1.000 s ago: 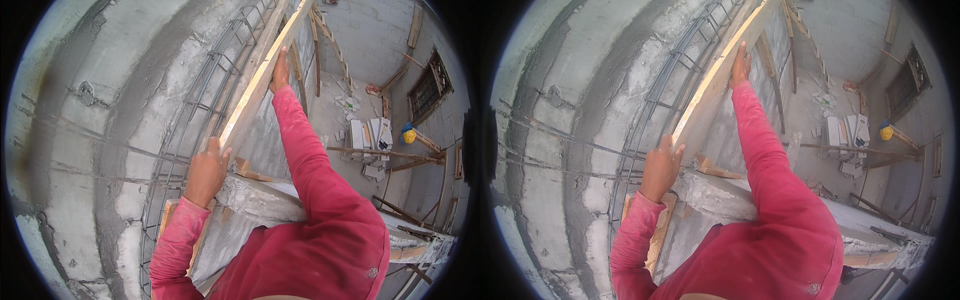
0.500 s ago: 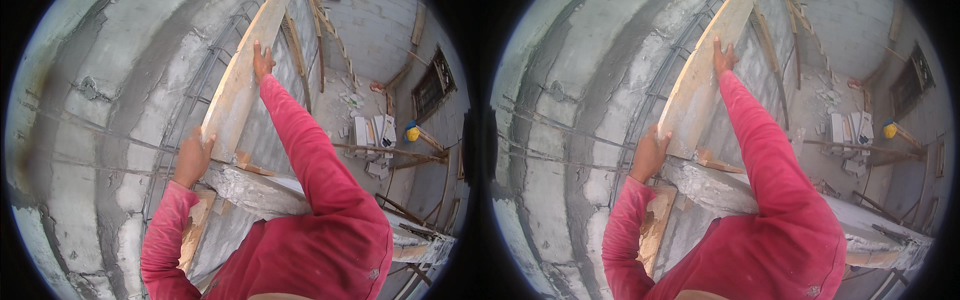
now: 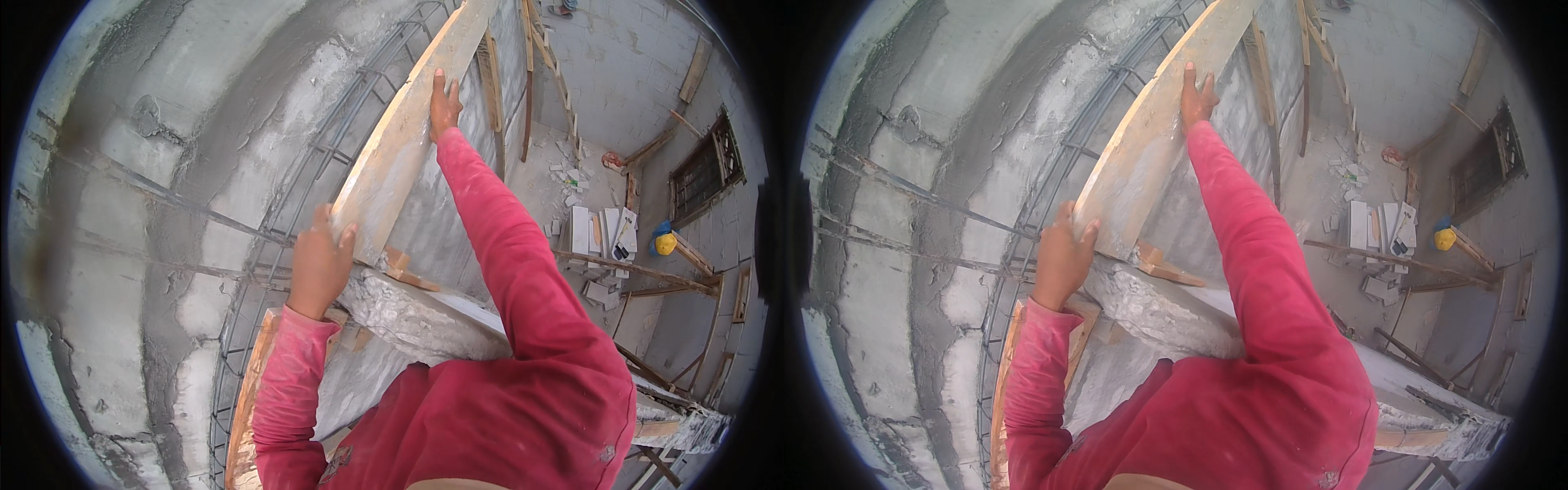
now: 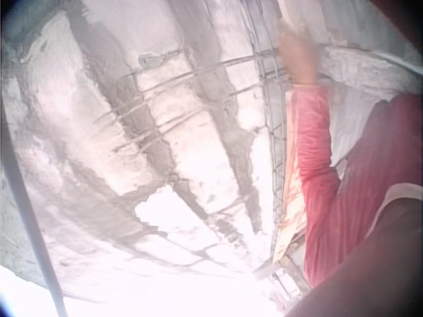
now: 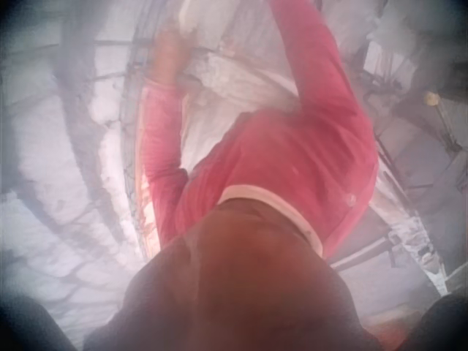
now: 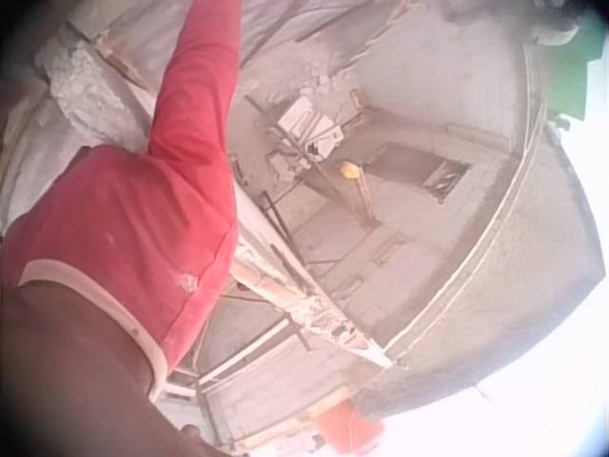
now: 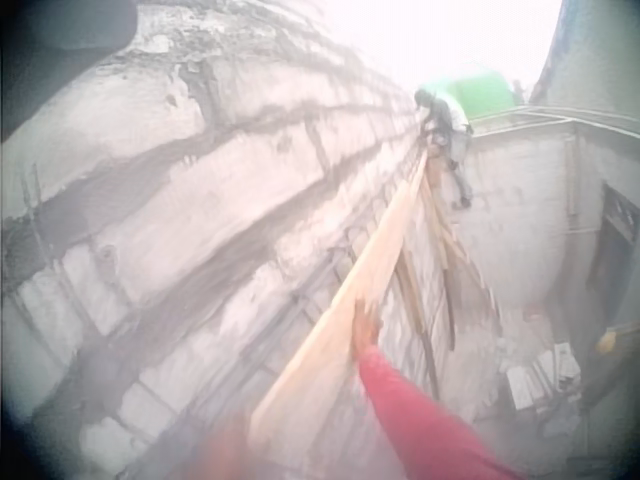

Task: The person positions wooden planks against a curved concrete wall and secures them using a hammer and nails. They repeatedly adjust the planks and hammer nails to fasten them in place.

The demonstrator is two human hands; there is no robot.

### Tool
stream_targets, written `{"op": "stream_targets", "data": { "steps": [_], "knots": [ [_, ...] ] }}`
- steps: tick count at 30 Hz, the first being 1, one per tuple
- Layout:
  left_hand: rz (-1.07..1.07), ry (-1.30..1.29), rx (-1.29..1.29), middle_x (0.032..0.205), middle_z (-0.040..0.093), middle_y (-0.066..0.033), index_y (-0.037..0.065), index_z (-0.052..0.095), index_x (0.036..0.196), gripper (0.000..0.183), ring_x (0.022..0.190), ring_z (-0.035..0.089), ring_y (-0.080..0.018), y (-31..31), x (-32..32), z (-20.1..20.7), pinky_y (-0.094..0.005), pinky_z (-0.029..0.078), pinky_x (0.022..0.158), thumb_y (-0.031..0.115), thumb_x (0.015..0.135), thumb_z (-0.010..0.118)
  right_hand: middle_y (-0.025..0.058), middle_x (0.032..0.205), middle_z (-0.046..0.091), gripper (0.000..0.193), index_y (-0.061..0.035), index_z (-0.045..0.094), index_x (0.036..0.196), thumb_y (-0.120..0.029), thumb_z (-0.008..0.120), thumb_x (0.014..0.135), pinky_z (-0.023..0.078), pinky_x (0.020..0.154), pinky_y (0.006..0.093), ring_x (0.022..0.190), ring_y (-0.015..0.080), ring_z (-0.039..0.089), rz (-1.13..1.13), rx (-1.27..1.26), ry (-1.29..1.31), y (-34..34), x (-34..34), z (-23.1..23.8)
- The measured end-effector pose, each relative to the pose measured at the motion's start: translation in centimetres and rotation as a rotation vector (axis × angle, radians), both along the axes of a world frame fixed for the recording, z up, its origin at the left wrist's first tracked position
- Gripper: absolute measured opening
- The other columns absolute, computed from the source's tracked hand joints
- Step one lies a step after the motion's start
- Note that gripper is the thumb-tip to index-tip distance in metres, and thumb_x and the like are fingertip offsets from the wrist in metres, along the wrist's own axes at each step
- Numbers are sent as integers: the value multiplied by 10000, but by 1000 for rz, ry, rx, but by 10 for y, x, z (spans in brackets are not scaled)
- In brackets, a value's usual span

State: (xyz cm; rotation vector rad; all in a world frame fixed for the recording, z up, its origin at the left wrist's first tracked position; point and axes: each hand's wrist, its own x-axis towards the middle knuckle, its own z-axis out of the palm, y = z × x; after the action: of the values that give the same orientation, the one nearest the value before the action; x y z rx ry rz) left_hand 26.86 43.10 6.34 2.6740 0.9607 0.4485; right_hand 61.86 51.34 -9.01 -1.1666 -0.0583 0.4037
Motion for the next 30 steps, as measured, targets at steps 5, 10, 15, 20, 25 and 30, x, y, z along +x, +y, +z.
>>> {"op": "stream_targets", "data": {
  "steps": [5, 10, 15, 20, 25, 30],
  "knots": [
    [74, -106, -14, 920, 689, -349, -59, 574, 1200, 346, 901, 670, -547, -6, -3, -11, -569, 510, 741, 189, 981, 678, 352, 1586, 236, 1042, -141, 221, 1683, -763, 562, 919, 368, 1192, 525, 1455, 482, 387, 17, 57, -5, -6, -7, 11],
    [25, -109, 4, 908, 694, -337, -54, 587, 1199, 337, 873, 682, -530, -4, 1, -2, -562, 509, 732, 192, 985, 670, 334, 1604, 209, 1053, -138, 225, 1681, -764, 579, 912, 356, 1198, 532, 1472, 485, 359, 7, 60, -17, -4, 6, 4],
    [52, -66, -1, 915, 703, -315, -48, 601, 1191, 313, 868, 701, -498, -4, -5, 2, -506, 522, 732, 191, 998, 658, 324, 1585, 238, 1084, -133, 240, 1677, -778, 604, 885, 347, 1201, 524, 1486, 488, 328, 15, -3, 29, -4, -9, 16],
    [75, -52, -9, 937, 710, -303, -47, 605, 1191, 307, 865, 707, -486, -7, -9, -3, -496, 525, 738, 196, 1010, 658, 338, 1568, 250, 1084, -106, 269, 1665, -755, 637, 878, 344, 1210, 492, 1476, 497, 352, -25, -22, -11, -5, -9, 17],
    [44, -54, 136, 953, 705, -317, -47, 611, 1190, 307, 880, 695, -506, -1, -4, 4, -508, 522, 742, 199, 1012, 663, 351, 1584, 240, 1105, -79, 268, 1659, -745, 655, 867, 343, 1214, 471, 1479, 501, 351, -29, -8, 16, -5, -6, 21],
    [20, -24, 94, 949, 699, -325, -55, 605, 1187, 324, 879, 693, -509, -6, -7, 11, -503, 524, 743, 200, 1000, 672, 310, 1572, 231, 1135, -146, 215, 1685, -792, 634, 851, 370, 1187, 531, 1478, 486, 334, 9, -12, -6, -1, -7, 9]
  ]
}}
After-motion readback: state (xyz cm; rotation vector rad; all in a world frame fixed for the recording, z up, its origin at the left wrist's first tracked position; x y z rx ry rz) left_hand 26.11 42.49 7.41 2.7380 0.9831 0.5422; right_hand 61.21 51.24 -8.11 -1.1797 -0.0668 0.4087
